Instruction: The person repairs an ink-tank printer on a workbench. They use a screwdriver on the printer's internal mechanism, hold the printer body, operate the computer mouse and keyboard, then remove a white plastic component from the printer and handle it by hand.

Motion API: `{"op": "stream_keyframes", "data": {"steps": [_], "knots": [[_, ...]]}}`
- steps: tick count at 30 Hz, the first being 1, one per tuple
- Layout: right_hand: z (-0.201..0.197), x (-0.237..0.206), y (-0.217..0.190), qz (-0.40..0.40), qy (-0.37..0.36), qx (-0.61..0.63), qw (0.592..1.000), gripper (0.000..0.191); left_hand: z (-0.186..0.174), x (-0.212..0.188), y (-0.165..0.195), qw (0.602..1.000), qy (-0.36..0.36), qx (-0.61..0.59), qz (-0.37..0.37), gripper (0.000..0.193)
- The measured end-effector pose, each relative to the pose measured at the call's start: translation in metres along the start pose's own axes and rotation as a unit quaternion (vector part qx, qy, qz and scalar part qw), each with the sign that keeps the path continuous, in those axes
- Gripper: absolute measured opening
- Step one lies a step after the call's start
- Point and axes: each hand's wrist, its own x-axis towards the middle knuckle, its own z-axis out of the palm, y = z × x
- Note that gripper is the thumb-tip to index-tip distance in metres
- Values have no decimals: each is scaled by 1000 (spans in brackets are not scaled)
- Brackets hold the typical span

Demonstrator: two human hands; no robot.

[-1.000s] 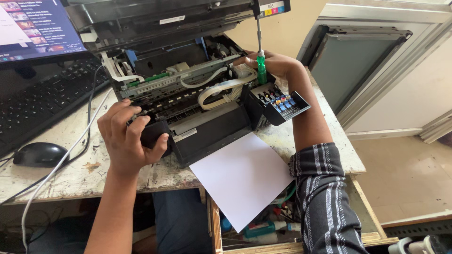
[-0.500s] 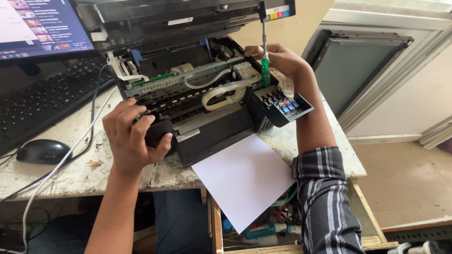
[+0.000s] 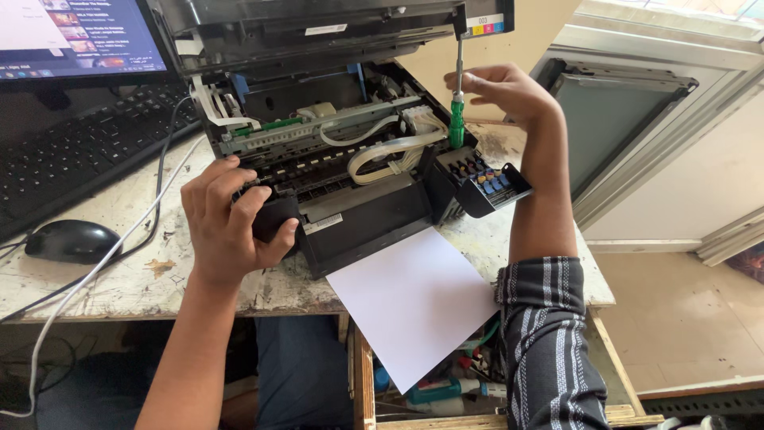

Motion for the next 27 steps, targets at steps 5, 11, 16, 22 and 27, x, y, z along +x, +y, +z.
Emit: {"op": "stream_keyframes", "data": {"steps": [5,11,16,22,27], "knots": [[-13,-16,-13,-17,44,-21,999,43,-5,-2,1,1000,0,-1,-1,39],[-32,-47,-47,-47,88,-80,992,37,-8,3,3,1000,2,-8,-2,39],[-34,-76,-81,-44,164,-161,972,30,-11,4,4,1000,-1,-7,-2,38],[-19,-93,-115,-85,170,-236,953,39,-9,3,4,1000,-2,3,-4,39],[-6,-99,-136,-34,132,-283,949,70,-7,1,2,1000,-7,10,-1,40]]}}
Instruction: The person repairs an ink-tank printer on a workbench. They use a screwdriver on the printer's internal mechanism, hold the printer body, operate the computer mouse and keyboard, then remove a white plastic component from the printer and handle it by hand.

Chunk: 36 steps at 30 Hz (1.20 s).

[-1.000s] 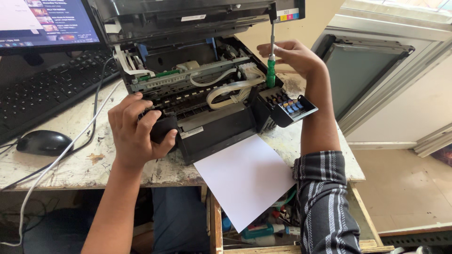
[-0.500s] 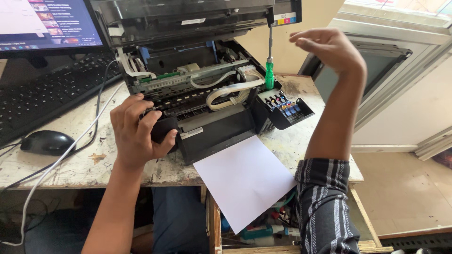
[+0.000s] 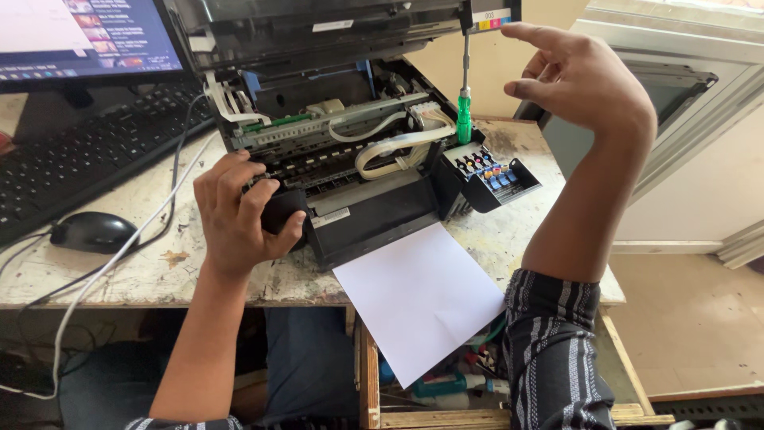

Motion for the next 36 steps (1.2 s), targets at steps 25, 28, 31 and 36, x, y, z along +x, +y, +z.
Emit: {"op": "stream_keyframes", "data": {"steps": [25,28,31,36], "knots": [[35,25,25,-12,4,19,1000,73,0,3,-12,1000,-3,-19,6,39],[35,25,26,-25,8,27,999,73,0,3,-11,1000,0,-19,7,38],[34,24,23,-1,1,21,1000,75,2,3,-11,1000,4,-13,8,39],[26,21,11,-17,10,-3,1000,70,2,4,-11,1000,2,-14,10,38]]}}
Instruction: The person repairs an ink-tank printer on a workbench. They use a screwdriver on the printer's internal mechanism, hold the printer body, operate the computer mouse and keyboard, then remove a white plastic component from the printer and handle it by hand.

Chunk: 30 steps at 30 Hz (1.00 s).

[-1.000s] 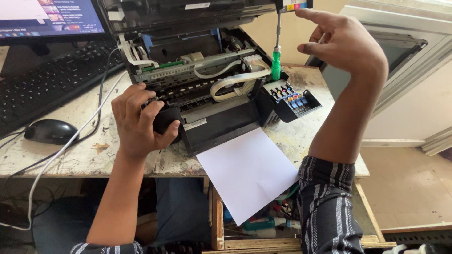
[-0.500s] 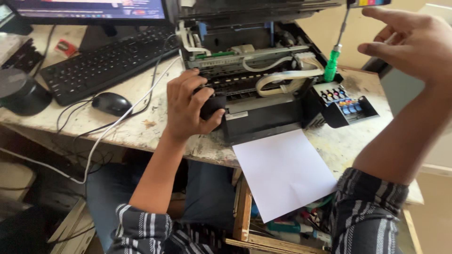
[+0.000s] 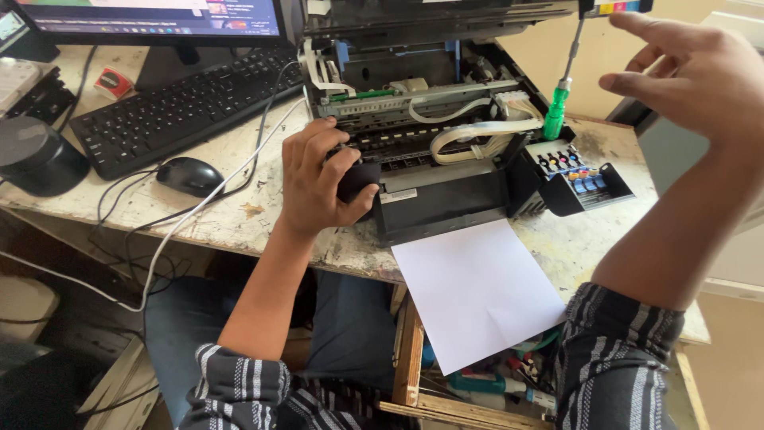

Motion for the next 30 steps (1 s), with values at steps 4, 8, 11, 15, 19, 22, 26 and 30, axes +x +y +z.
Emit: {"op": "stream_keyframes", "data": {"steps": [4,8,11,15,19,22,26,30], "knots": [[-7,-2,-8,7,-14,-39,999,71,0,2,0,1000,-4,-5,8,39],[-11,-5,-12,42,-28,-24,998,69,0,4,2,1000,-4,-12,1,39],[-9,-3,-13,27,-27,-15,999,69,0,4,4,1000,-4,-12,-5,40],[-9,-2,-12,17,-20,-12,1000,69,2,5,4,1000,-1,-11,-6,41],[-10,-2,-9,5,-14,-6,1000,71,4,2,3,1000,-2,-11,-10,42],[-8,0,-7,-1,-17,-20,1000,72,6,0,1,1000,-5,-7,-13,41],[-4,0,-4,6,0,-34,999,73,9,-1,0,1000,-4,1,-14,40],[-2,1,-1,-3,-2,-20,1000,71,10,-2,-1,1000,-3,0,-13,40]]}}
